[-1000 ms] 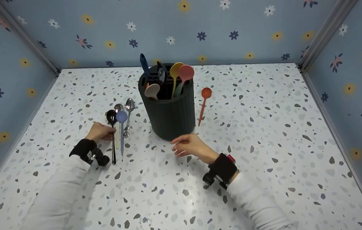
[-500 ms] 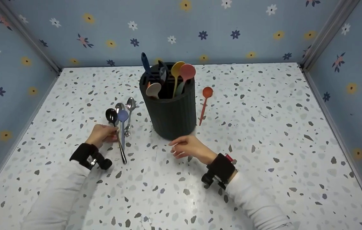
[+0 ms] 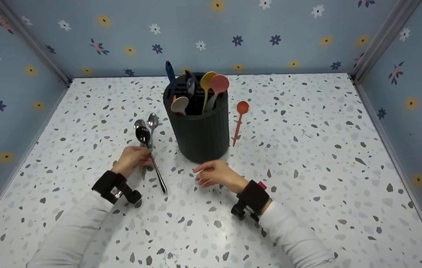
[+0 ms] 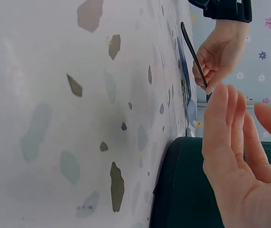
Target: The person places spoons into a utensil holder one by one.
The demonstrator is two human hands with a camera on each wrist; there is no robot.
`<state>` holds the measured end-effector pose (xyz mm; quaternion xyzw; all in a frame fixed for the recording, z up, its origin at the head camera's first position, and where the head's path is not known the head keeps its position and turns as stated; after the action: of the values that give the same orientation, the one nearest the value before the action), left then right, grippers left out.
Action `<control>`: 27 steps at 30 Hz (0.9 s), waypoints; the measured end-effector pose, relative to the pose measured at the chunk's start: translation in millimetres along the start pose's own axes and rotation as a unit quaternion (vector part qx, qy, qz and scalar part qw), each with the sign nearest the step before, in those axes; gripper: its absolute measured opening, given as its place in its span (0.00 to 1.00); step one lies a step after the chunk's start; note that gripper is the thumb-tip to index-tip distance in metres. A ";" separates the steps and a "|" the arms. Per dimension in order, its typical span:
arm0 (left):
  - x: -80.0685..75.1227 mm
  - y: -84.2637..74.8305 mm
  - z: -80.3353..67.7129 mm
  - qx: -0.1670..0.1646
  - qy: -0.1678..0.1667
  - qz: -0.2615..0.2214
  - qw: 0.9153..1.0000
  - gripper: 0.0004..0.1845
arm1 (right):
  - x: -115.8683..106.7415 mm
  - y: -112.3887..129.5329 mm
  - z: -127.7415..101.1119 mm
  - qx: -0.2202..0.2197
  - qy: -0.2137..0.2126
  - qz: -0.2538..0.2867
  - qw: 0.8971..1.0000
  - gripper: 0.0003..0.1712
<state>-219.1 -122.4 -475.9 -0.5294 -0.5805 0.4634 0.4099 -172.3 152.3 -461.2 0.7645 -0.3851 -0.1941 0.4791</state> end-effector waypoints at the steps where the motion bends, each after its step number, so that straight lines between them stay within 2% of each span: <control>1: 3.4 -0.3 -1.7 0.000 0.006 0.001 1.000 0.10 | 0.6 -0.6 0.9 0.000 0.001 0.001 1.000 0.22; 8: 21.1 -2.5 -12.7 0.000 0.021 -0.005 1.000 0.05 | 4.5 -1.5 3.8 0.003 0.002 0.006 1.000 0.22; 14: 31.4 -2.7 -20.1 0.004 0.041 -0.007 0.999 0.06 | 8.7 -2.2 5.9 0.006 0.009 0.007 1.000 0.22; 20: 43.1 -1.3 -27.1 0.005 0.061 -0.038 0.997 0.07 | 14.6 -5.8 9.5 0.023 0.017 -0.002 1.000 0.23; 27: 56.0 -4.2 -34.2 0.010 0.066 -0.067 0.996 0.04 | 21.3 -7.5 12.5 0.036 0.022 -0.010 0.999 0.23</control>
<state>-192.8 -63.2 -464.6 -0.5147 -0.5812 0.4049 0.4831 -164.3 130.4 -472.0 0.7893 -0.3733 -0.1678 0.4577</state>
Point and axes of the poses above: each hand's wrist, its own z-axis towards the middle knuckle, its own x-axis out of the palm, y = z × x, the point moved 2 cm from there along z, towards the middle knuckle, and after that the axes turned 11 degrees about x, right-handed, at the moved point
